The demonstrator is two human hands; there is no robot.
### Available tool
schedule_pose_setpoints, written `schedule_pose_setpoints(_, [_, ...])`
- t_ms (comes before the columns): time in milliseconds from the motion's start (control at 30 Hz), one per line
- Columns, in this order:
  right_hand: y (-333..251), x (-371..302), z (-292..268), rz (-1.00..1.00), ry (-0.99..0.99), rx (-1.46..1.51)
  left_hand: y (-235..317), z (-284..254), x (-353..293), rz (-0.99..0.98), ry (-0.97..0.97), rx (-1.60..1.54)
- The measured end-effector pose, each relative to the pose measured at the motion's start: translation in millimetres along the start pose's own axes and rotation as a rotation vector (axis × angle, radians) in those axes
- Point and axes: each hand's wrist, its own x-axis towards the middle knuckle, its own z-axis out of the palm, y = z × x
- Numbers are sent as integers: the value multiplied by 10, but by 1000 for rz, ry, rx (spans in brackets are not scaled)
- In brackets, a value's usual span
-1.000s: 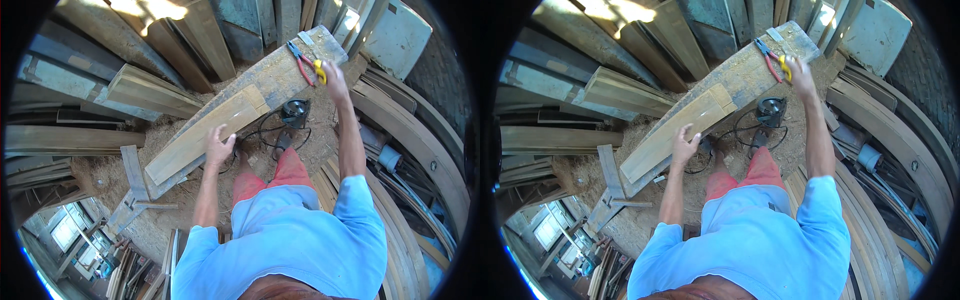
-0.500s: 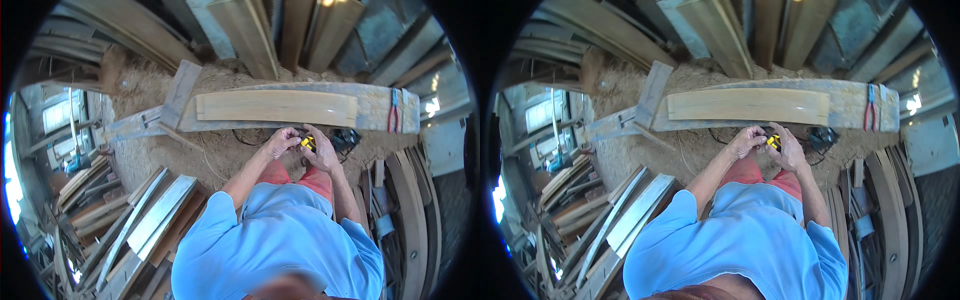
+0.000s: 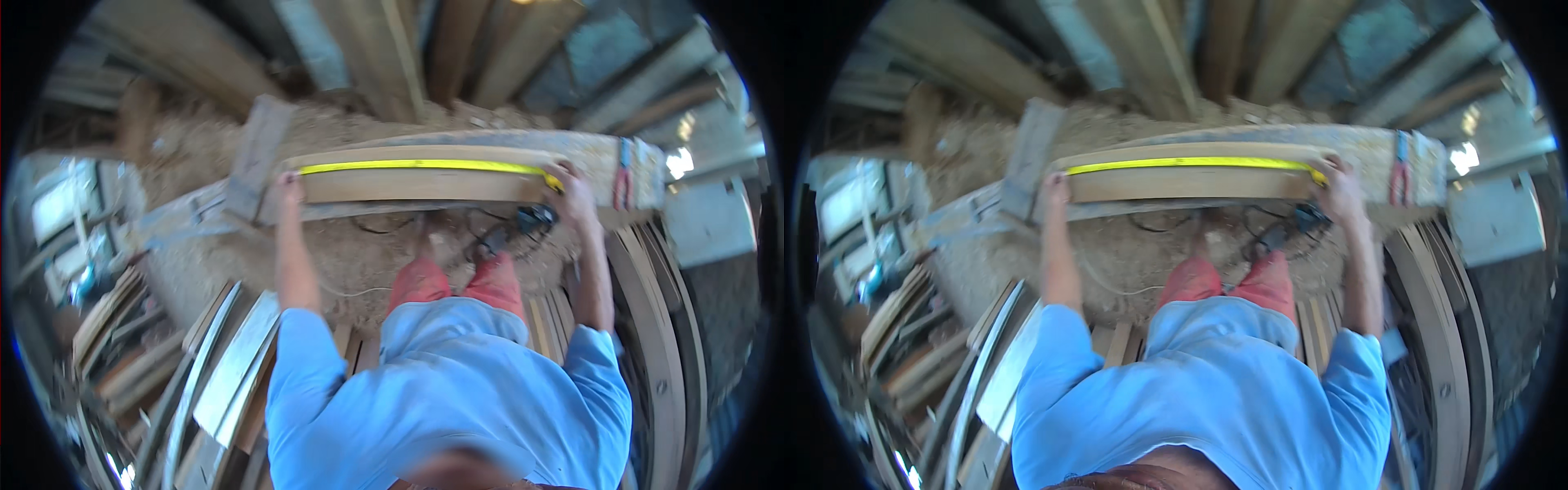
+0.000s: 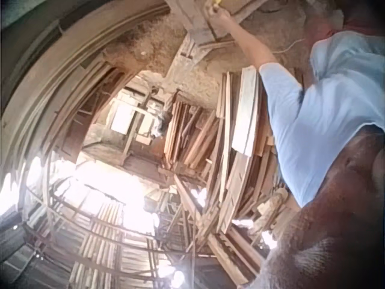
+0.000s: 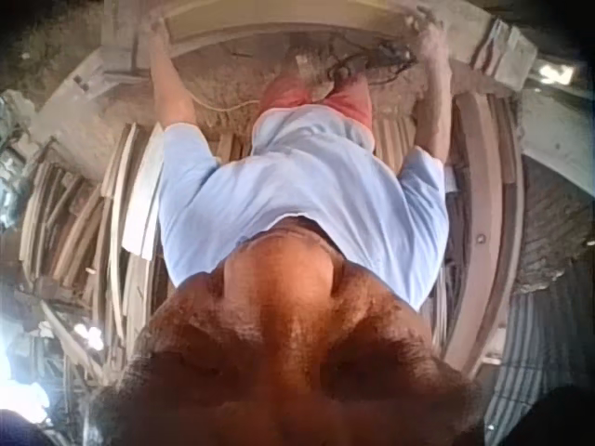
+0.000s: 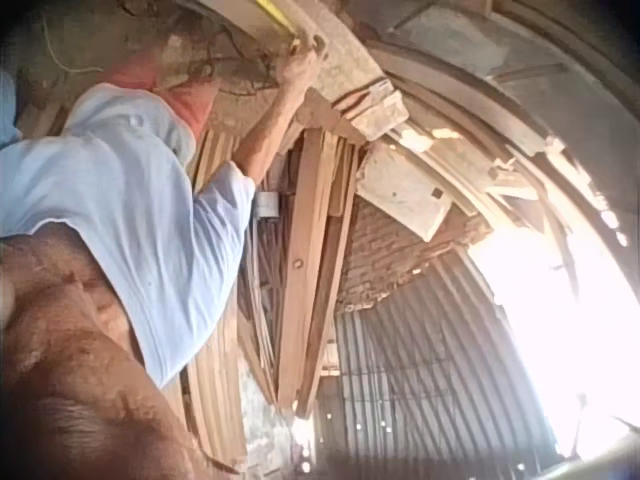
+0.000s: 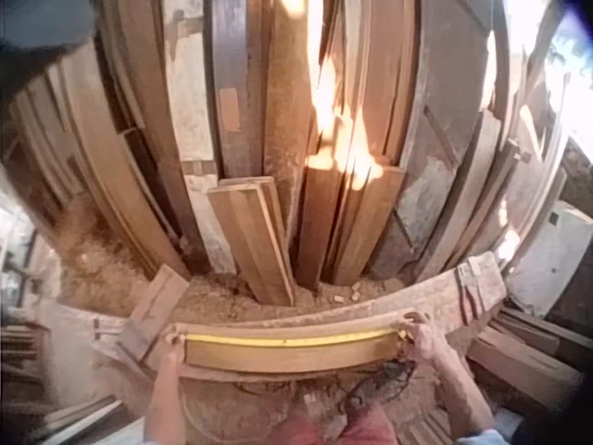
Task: The person measures, marks, and cuts a wooden plank using a tape measure, a chisel, and a circular saw on a workbench in a wood shop.
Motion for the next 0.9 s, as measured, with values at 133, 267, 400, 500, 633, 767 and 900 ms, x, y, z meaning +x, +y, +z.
schedule_pose_setpoints(133, [229,88,1,16,-42,-3,-97,206,117,-22,16,-255])
schedule_pose_setpoints(267, [617,-7,-70,83,27,57,87,81,163,17,-37,-348])
schedule_pose_setpoints(400, [843,-54,-146,91,81,40,127,1,204,-74,-80,-402])
schedule_pose_setpoints(500, [908,-13,-109,34,118,76,-189,-138,307,-112,-70,-494])
schedule_pose_setpoints(633, [913,-40,-100,53,132,69,-170,-61,336,-149,-103,-587])
schedule_pose_setpoints(767, [954,-66,-53,25,169,65,-157,-75,331,-179,-127,-642])
schedule_pose_setpoints(900, [968,-67,-26,27,178,76,-106,-125,299,-257,-129,-632])
